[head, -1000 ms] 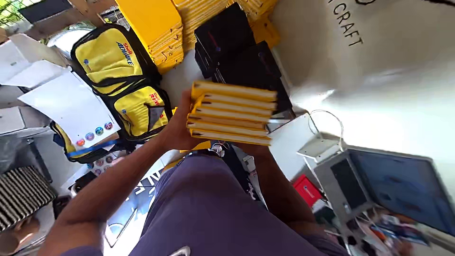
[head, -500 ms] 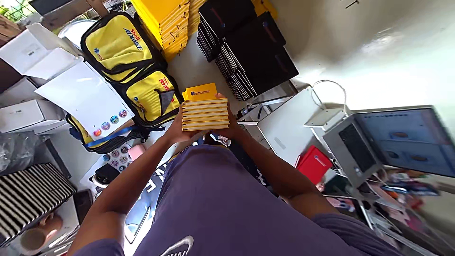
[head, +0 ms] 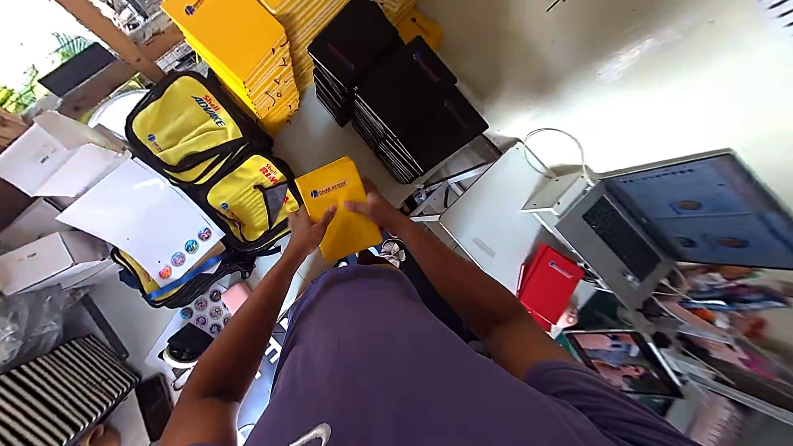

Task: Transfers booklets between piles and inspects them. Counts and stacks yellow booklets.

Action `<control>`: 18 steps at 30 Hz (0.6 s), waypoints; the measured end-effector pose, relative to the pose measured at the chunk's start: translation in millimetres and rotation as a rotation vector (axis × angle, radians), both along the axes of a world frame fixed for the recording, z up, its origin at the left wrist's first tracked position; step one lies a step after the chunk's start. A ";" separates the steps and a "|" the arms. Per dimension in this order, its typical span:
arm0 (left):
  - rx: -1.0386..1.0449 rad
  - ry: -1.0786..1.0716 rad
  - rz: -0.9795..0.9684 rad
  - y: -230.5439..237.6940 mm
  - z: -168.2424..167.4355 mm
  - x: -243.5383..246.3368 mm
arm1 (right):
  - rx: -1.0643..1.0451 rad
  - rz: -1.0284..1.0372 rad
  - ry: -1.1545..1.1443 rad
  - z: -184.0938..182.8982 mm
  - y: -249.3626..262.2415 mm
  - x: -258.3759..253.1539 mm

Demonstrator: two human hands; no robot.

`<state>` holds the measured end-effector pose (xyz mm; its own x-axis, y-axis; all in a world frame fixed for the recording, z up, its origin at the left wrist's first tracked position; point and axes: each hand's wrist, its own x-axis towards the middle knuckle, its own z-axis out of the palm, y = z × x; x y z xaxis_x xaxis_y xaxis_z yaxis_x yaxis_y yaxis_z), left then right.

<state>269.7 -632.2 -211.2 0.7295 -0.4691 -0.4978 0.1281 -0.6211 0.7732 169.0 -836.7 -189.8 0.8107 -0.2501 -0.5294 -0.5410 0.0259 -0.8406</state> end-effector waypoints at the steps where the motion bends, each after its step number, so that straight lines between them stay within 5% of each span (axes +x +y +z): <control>1: 0.088 -0.013 -0.005 -1.7 -3.0 6.6 | 0.028 0.014 0.030 -3.4 -1.5 4.9; 6: 0.100 0.032 0.069 -6.0 -13.0 19.8 | -0.040 0.156 0.095 13.9 -26.4 10.5; 10: 0.026 -0.318 0.130 -15.7 15.9 22.5 | -0.076 0.209 -0.311 95.0 -127.9 1.4; 14: 0.114 -0.570 0.122 -50.2 36.6 19.5 | -0.073 -0.310 -0.546 121.4 -276.1 13.3; 18: 0.296 -0.698 0.047 -95.4 33.3 3.9 | 0.165 -0.703 -0.263 48.0 -416.0 75.6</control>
